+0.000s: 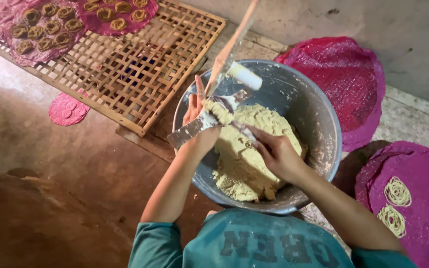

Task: The person uses a manual dough press to extrude dough into spiral shapes onto a pink mat. They repeatedly load dough into the press, push the plunger, and arrange the formed noodles on the mat.

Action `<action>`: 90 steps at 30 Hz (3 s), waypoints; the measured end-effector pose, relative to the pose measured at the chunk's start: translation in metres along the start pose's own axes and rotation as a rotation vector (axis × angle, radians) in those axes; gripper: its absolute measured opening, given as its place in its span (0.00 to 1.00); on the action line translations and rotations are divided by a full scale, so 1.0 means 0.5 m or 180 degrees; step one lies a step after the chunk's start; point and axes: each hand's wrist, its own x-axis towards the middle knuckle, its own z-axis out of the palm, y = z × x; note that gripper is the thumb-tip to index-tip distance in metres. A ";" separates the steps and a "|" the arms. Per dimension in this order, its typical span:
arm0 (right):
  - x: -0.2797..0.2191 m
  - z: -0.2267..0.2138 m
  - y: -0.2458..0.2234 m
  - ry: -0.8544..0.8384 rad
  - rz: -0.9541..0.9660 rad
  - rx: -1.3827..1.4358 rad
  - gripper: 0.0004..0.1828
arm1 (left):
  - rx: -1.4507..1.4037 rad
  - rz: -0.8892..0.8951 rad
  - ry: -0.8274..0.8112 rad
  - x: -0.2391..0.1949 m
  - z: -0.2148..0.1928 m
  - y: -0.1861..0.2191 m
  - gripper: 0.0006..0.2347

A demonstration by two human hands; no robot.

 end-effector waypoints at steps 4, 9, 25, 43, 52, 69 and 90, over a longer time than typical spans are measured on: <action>0.003 -0.094 -0.039 -0.0674 0.0656 -0.0488 0.24 | -0.0219 0.0306 0.0291 -0.012 -0.022 -0.033 0.34; 0.078 -0.179 -0.071 -0.1276 -0.0451 -0.1040 0.18 | -0.0832 -0.0579 -0.1123 -0.044 0.007 0.004 0.39; 0.015 -0.100 -0.184 -0.0361 -0.1801 -0.3618 0.05 | -0.1527 0.0337 -0.0745 -0.082 -0.012 -0.014 0.25; -0.011 -0.091 0.051 -0.0119 -0.2104 0.0750 0.31 | -0.5538 -0.1603 -0.1680 -0.182 0.054 0.054 0.17; -0.251 -0.226 0.111 0.0745 -0.2147 0.2402 0.24 | -0.4852 -0.0217 -0.2408 -0.133 -0.022 0.340 0.21; -0.720 -0.313 0.341 0.1005 -0.1191 0.1187 0.48 | -0.5013 -0.0081 -0.4584 -0.120 0.053 0.743 0.21; -1.070 -0.194 0.715 0.2118 0.1412 0.2547 0.56 | -0.2645 -0.2314 -0.3824 -0.078 0.750 0.759 0.29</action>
